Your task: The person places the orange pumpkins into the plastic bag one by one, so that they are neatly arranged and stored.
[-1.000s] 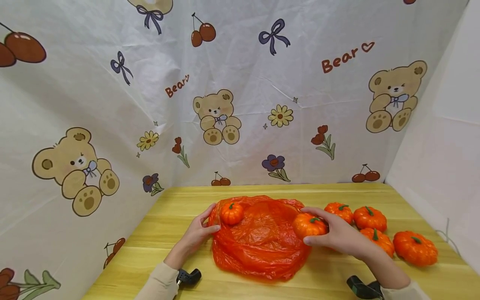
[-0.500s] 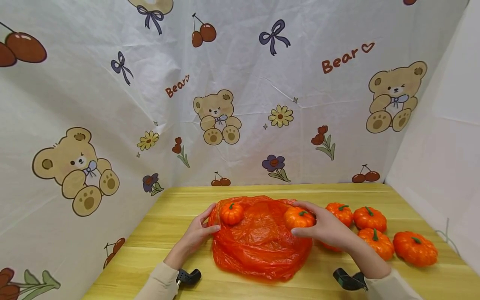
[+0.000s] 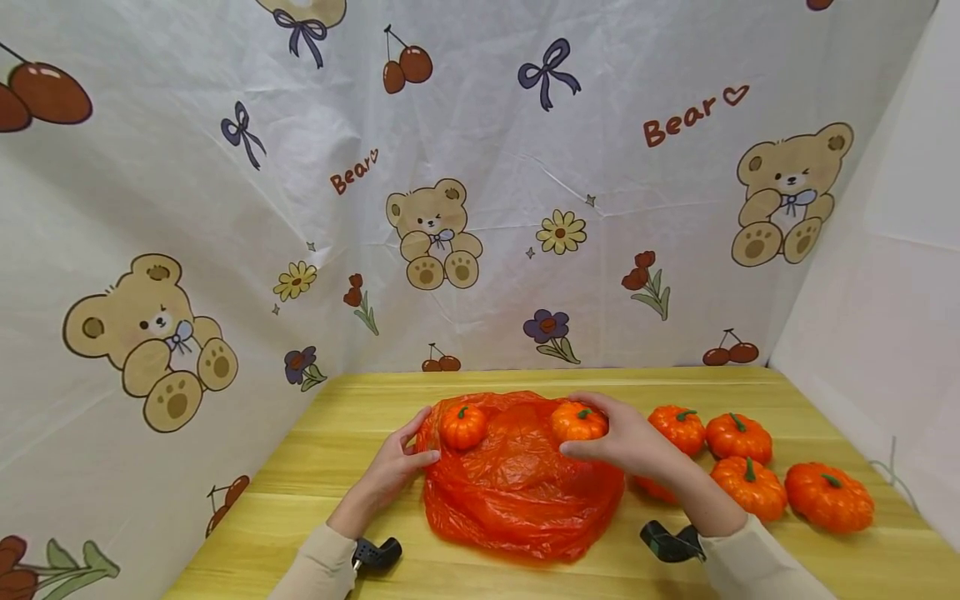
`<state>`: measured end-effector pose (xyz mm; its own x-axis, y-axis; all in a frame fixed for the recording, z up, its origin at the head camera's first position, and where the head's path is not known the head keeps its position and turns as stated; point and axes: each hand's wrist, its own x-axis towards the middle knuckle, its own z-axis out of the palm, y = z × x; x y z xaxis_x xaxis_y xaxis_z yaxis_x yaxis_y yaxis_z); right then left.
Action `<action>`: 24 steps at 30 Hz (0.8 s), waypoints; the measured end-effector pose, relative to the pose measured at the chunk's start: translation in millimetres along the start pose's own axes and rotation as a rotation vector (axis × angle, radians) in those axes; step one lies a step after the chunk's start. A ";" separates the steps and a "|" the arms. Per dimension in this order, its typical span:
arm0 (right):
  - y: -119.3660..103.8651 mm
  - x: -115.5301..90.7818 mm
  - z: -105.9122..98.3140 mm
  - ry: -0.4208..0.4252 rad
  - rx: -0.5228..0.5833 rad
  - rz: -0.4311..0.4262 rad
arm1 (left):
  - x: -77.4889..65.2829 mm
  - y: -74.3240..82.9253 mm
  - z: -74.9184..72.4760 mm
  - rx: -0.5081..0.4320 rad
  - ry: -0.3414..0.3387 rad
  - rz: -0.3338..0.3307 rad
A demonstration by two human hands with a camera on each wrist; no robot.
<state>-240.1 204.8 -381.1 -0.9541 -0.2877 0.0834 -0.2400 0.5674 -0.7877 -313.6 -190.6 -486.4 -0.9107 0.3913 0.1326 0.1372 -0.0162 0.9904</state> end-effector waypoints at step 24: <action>-10.9 50.7 15.3 -0.116 0.042 0.000 | -0.4 0.0 -0.8 -0.018 -0.013 0.004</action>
<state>-283.1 172.2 -377.6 -0.9263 -0.3765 0.0142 -0.2299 0.5350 -0.8130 -313.5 -191.5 -486.4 -0.9049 0.4033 0.1362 0.1339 -0.0341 0.9904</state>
